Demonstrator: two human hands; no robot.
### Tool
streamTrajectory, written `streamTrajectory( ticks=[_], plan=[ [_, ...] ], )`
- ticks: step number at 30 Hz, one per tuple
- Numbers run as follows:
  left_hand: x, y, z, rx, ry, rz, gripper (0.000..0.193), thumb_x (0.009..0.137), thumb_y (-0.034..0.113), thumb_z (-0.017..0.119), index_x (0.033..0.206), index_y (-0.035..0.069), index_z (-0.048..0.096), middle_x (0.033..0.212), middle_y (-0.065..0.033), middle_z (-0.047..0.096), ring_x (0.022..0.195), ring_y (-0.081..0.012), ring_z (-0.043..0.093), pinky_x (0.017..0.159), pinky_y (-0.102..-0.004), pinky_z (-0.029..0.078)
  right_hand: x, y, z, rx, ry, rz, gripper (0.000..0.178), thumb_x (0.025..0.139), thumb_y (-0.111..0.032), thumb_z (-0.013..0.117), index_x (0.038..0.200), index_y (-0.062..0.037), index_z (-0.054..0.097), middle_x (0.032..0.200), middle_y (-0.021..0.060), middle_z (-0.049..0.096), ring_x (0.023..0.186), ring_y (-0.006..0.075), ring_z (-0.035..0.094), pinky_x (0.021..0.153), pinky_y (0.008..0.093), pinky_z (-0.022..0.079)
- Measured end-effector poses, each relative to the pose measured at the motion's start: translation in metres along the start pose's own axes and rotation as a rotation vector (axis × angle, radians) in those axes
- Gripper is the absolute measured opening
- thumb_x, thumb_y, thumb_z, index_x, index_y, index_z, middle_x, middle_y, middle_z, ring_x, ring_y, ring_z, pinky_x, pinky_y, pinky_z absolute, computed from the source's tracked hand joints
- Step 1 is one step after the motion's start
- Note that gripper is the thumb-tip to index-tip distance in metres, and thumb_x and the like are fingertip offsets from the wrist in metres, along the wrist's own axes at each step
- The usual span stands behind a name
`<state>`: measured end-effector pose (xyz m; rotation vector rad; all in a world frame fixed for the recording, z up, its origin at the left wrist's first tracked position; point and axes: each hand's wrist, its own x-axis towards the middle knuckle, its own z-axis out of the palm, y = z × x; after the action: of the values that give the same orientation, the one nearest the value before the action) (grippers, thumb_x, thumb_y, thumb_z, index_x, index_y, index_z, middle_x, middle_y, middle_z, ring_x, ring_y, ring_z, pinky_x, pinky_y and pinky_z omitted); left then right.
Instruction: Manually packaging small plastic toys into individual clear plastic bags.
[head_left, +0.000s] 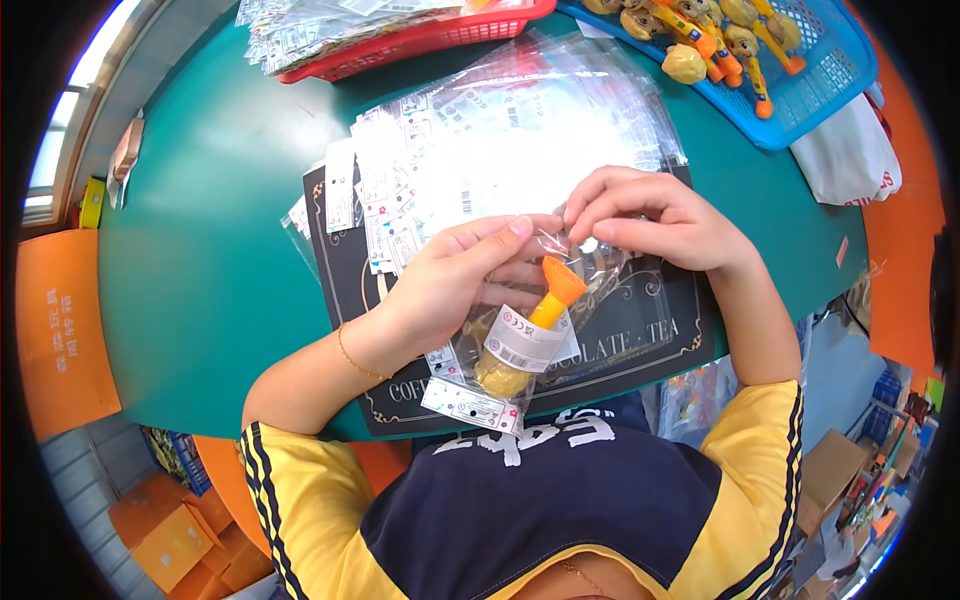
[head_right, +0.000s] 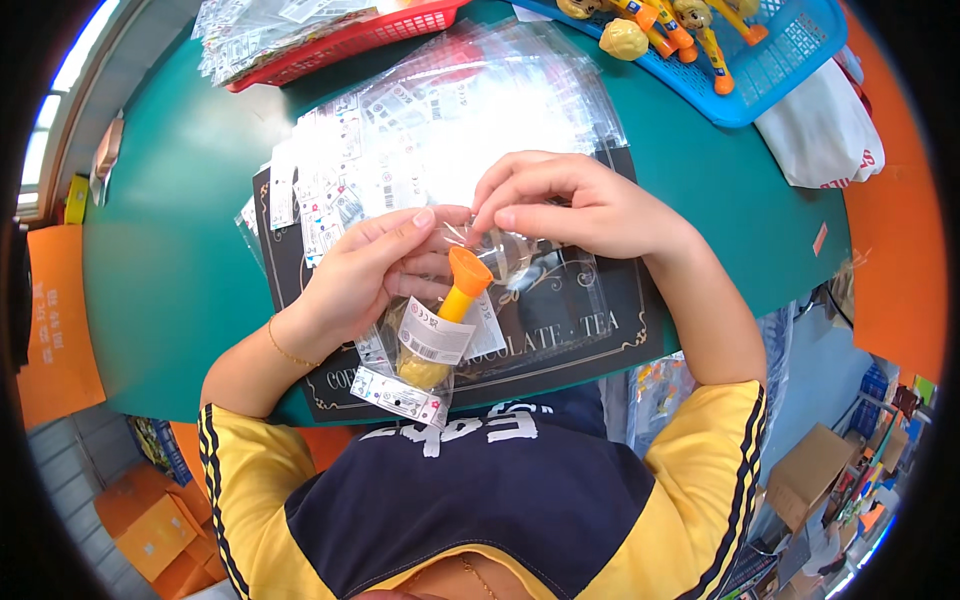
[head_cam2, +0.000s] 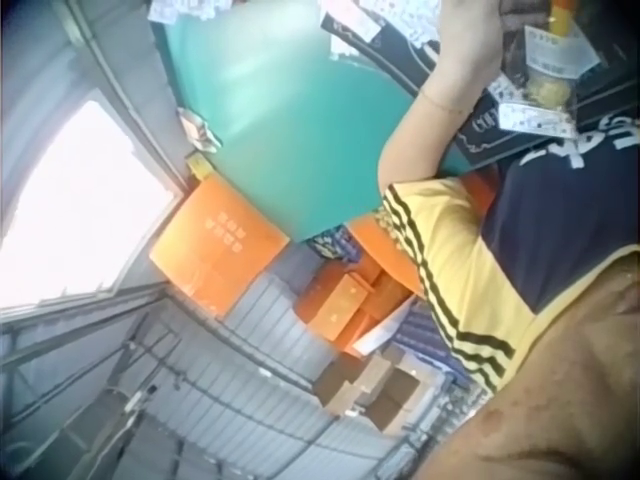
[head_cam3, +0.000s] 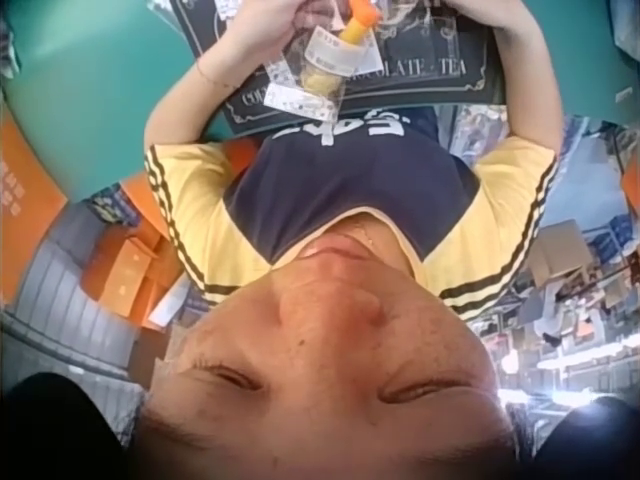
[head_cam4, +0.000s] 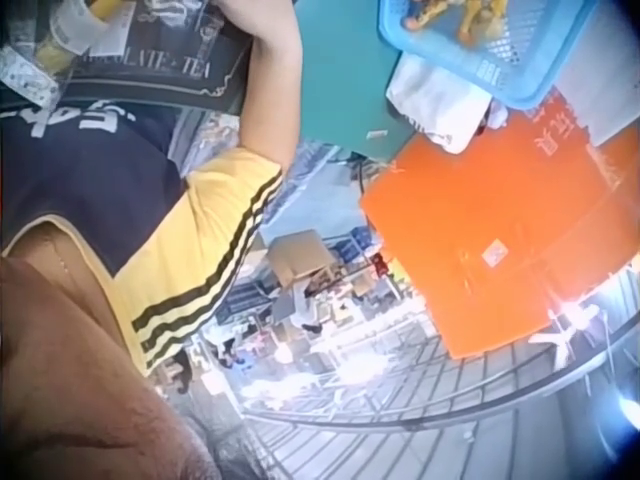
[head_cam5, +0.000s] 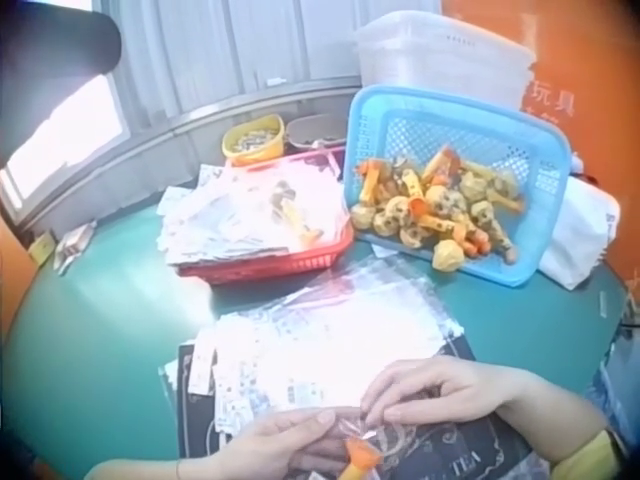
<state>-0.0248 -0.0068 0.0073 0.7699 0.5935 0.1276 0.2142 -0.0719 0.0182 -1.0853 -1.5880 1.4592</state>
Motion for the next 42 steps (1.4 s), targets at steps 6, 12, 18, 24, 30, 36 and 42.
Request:
streamTrajectory(
  ticks=[6, 12, 18, 24, 30, 36, 42],
  plan=[
    [-0.003, 0.001, 0.009, 0.076, 0.025, -0.009, 0.042, 0.100, 0.032, 0.040, 0.133, 0.006, 0.046, 0.116, -0.0141, 0.059, 0.099, -0.0213, 0.062, 0.087, -0.0334, 0.051, -0.003, -0.001, 0.002, -0.153, 0.040, -0.016, 0.007, 0.079, -0.002, 0.064, 0.083, -0.0043, 0.069, 0.111, 0.0091, 0.055, 0.102, 0.0182, 0.051, 0.085, 0.0294, 0.041],
    [-0.004, 0.000, 0.011, 0.119, -0.007, 0.036, 0.044, 0.100, 0.032, 0.038, 0.135, 0.006, 0.044, 0.117, -0.0152, 0.059, 0.101, -0.0217, 0.061, 0.088, -0.0337, 0.050, -0.002, 0.008, -0.010, -0.200, 0.154, -0.167, 0.013, 0.074, -0.002, 0.069, 0.085, -0.0063, 0.072, 0.128, 0.0138, 0.050, 0.118, 0.0242, 0.047, 0.098, 0.0370, 0.036],
    [-0.004, -0.004, 0.009, 0.107, -0.017, 0.003, 0.043, 0.100, 0.032, 0.040, 0.133, 0.005, 0.046, 0.115, -0.0152, 0.060, 0.099, -0.0214, 0.062, 0.087, -0.0322, 0.051, -0.004, 0.007, -0.005, -0.193, -0.109, -0.157, 0.025, 0.070, -0.011, 0.078, 0.095, -0.0093, 0.073, 0.128, 0.0134, 0.051, 0.116, 0.0248, 0.049, 0.096, 0.0358, 0.038],
    [-0.002, -0.011, 0.006, 0.103, -0.067, 0.007, 0.044, 0.099, 0.033, 0.043, 0.132, 0.004, 0.046, 0.106, -0.0125, 0.062, 0.090, -0.0175, 0.064, 0.080, -0.0279, 0.051, 0.000, 0.012, 0.002, -0.307, -0.208, -0.269, 0.038, 0.062, -0.021, 0.083, 0.098, -0.0130, 0.073, 0.119, 0.0122, 0.057, 0.110, 0.0265, 0.052, 0.091, 0.0361, 0.041],
    [-0.004, -0.010, 0.011, 0.056, -0.059, -0.003, 0.043, 0.099, 0.033, 0.043, 0.131, 0.004, 0.048, 0.098, -0.0082, 0.061, 0.084, -0.0134, 0.063, 0.075, -0.0248, 0.051, -0.001, 0.011, 0.011, -0.249, -0.197, -0.245, 0.044, 0.058, -0.023, 0.085, 0.100, -0.0137, 0.072, 0.113, 0.0104, 0.060, 0.107, 0.0262, 0.053, 0.089, 0.0365, 0.042],
    [-0.003, -0.011, 0.007, 0.098, -0.079, 0.015, 0.044, 0.100, 0.030, 0.039, 0.132, 0.001, 0.045, 0.104, -0.0099, 0.061, 0.087, -0.0137, 0.063, 0.076, -0.0236, 0.051, 0.001, 0.011, 0.017, -0.284, -0.203, -0.230, 0.040, 0.061, -0.021, 0.084, 0.097, -0.0107, 0.071, 0.112, 0.0108, 0.060, 0.107, 0.0268, 0.053, 0.089, 0.0367, 0.042],
    [-0.005, -0.008, 0.015, -0.004, -0.046, 0.046, 0.042, 0.100, 0.029, 0.041, 0.130, 0.000, 0.047, 0.110, -0.0108, 0.060, 0.091, -0.0117, 0.060, 0.076, -0.0237, 0.050, 0.002, 0.005, 0.026, -0.315, -0.058, -0.269, 0.031, 0.071, -0.021, 0.078, 0.098, -0.0082, 0.069, 0.114, 0.0121, 0.059, 0.108, 0.0273, 0.053, 0.091, 0.0373, 0.041]
  ],
)
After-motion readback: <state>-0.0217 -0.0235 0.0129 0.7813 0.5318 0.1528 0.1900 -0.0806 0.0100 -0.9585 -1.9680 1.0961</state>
